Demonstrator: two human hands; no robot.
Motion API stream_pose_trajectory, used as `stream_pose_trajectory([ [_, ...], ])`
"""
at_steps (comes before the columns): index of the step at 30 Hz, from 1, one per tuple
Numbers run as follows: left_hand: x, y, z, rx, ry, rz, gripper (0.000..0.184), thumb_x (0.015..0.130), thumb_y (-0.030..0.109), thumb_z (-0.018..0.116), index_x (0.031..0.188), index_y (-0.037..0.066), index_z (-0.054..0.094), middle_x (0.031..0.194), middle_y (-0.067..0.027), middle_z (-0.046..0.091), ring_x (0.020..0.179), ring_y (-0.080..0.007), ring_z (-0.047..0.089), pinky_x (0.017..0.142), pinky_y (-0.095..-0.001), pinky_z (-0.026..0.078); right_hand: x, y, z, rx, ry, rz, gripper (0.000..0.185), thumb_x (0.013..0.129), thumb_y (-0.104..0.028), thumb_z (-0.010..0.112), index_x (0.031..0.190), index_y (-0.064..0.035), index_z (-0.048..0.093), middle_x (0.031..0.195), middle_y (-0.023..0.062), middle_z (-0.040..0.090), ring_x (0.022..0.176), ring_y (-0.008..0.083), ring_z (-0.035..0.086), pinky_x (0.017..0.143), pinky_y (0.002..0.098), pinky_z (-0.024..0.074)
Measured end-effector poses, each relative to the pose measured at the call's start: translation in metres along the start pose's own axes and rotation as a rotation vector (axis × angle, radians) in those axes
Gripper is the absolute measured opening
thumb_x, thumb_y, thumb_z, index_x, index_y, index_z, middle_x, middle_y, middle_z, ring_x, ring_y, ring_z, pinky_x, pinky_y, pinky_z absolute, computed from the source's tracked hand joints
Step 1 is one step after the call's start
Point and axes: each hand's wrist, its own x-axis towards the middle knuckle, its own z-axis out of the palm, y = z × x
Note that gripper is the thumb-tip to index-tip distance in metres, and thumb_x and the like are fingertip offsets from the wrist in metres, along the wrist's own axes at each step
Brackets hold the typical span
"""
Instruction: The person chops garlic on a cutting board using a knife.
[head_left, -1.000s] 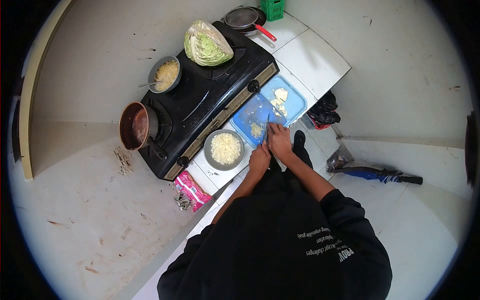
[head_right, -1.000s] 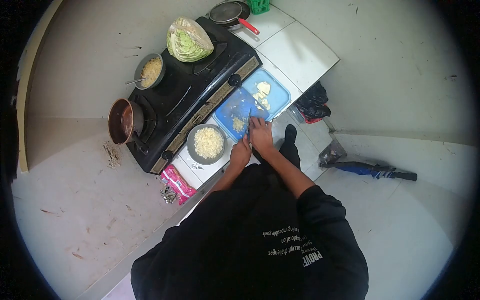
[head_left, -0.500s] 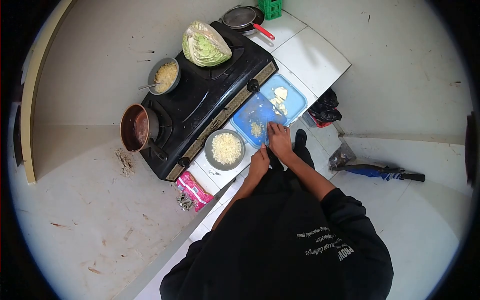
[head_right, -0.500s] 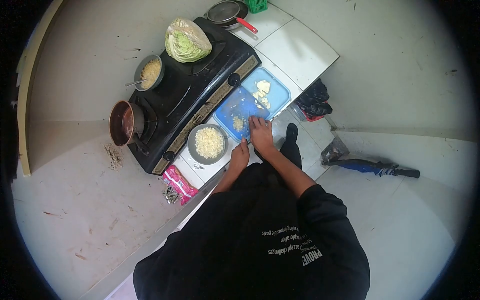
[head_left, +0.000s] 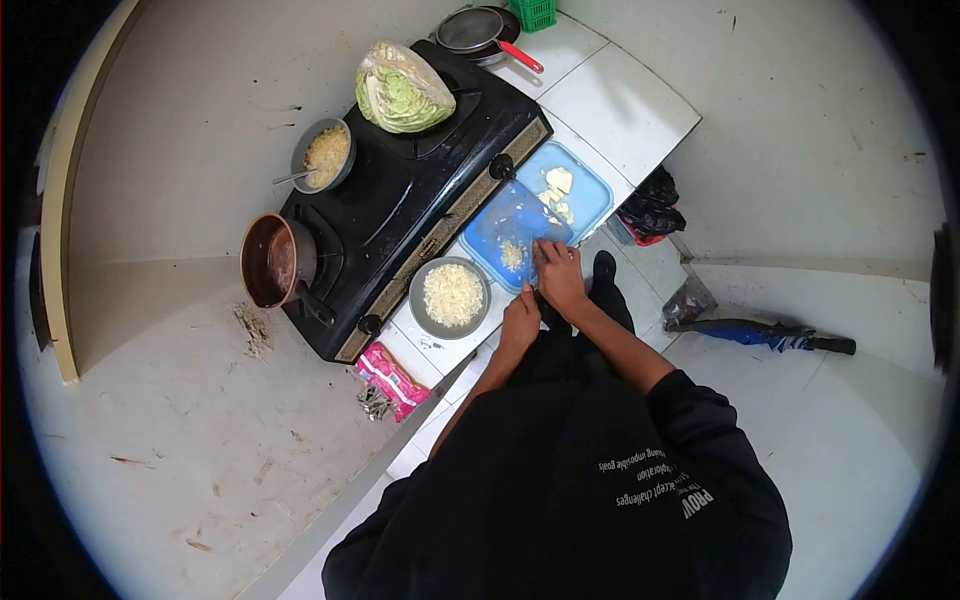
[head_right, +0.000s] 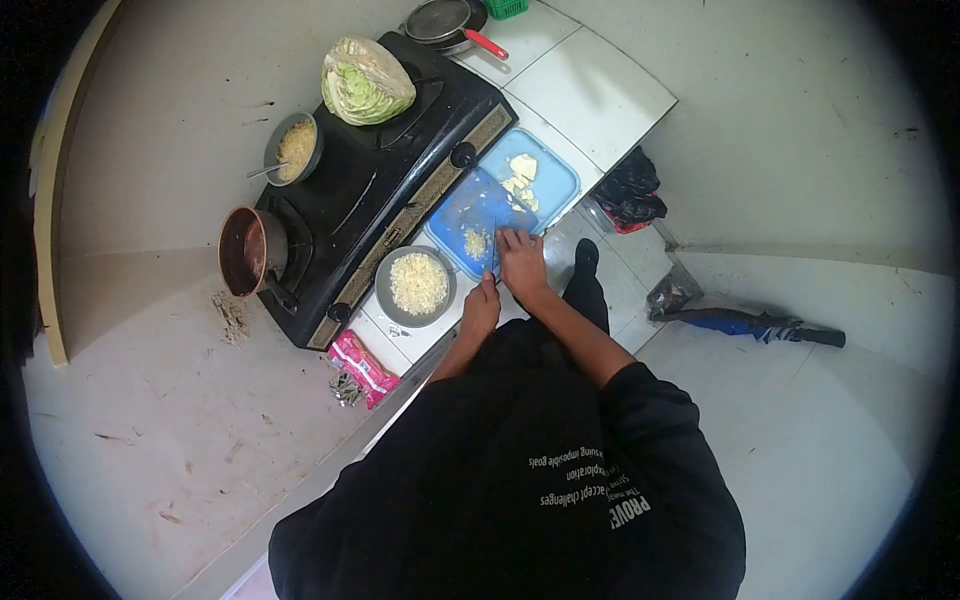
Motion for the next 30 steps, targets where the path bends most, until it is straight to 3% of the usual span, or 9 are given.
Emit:
stream_pose_trajectory([
  [19, 0.012, 0.000, 0.012, 0.095, 0.088, 0.087, 0.066, 0.106, 0.042, 0.023, 0.099, -0.007, 0.066, 0.095, -0.0364, 0.064, 0.095, -0.0544, 0.060, 0.087, -0.0569, 0.047, 0.002, 0.000, -0.002, 0.000, -0.040, 0.022, 0.044, 0.079, -0.013, 0.061, 0.120, 0.0010, 0.064, 0.120, 0.0064, 0.057, 0.107, 0.0239, 0.052, 0.094, 0.0452, 0.0406],
  [23, 0.003, 0.008, 0.005, 0.255, 0.129, -0.016, 0.063, 0.106, 0.042, 0.026, 0.101, -0.005, 0.067, 0.095, -0.0349, 0.065, 0.092, -0.0525, 0.062, 0.086, -0.0579, 0.048, 0.001, 0.000, 0.000, 0.003, -0.075, 0.020, 0.043, 0.079, -0.013, 0.062, 0.120, 0.0010, 0.064, 0.120, 0.0065, 0.058, 0.107, 0.0241, 0.053, 0.094, 0.0453, 0.0404],
  [25, 0.001, -0.001, 0.003, 0.313, 0.142, -0.035, 0.062, 0.106, 0.042, 0.027, 0.102, -0.005, 0.068, 0.095, -0.0344, 0.066, 0.091, -0.0522, 0.063, 0.085, -0.0579, 0.048, 0.000, 0.000, 0.006, -0.013, 0.043, 0.000, 0.042, 0.080, -0.012, 0.061, 0.120, 0.0005, 0.064, 0.121, 0.0068, 0.059, 0.107, 0.0245, 0.054, 0.094, 0.0452, 0.0404],
  [27, 0.001, -0.015, 0.003, 0.177, 0.149, 0.060, 0.062, 0.106, 0.042, 0.027, 0.102, -0.005, 0.067, 0.094, -0.0340, 0.066, 0.092, -0.0521, 0.063, 0.084, -0.0569, 0.049, -0.001, 0.000, 0.006, -0.009, 0.052, 0.003, 0.038, 0.084, -0.012, 0.060, 0.120, -0.0002, 0.065, 0.121, 0.0064, 0.059, 0.106, 0.0245, 0.053, 0.093, 0.0441, 0.0406],
  [30, -0.001, -0.019, 0.000, 0.108, 0.140, 0.042, 0.062, 0.106, 0.042, 0.026, 0.103, -0.005, 0.067, 0.097, -0.0347, 0.065, 0.095, -0.0520, 0.062, 0.086, -0.0563, 0.048, -0.001, 0.000, 0.006, -0.013, 0.066, 0.004, 0.034, 0.089, -0.012, 0.058, 0.121, -0.0013, 0.065, 0.120, 0.0058, 0.060, 0.105, 0.0245, 0.053, 0.092, 0.0430, 0.0405],
])
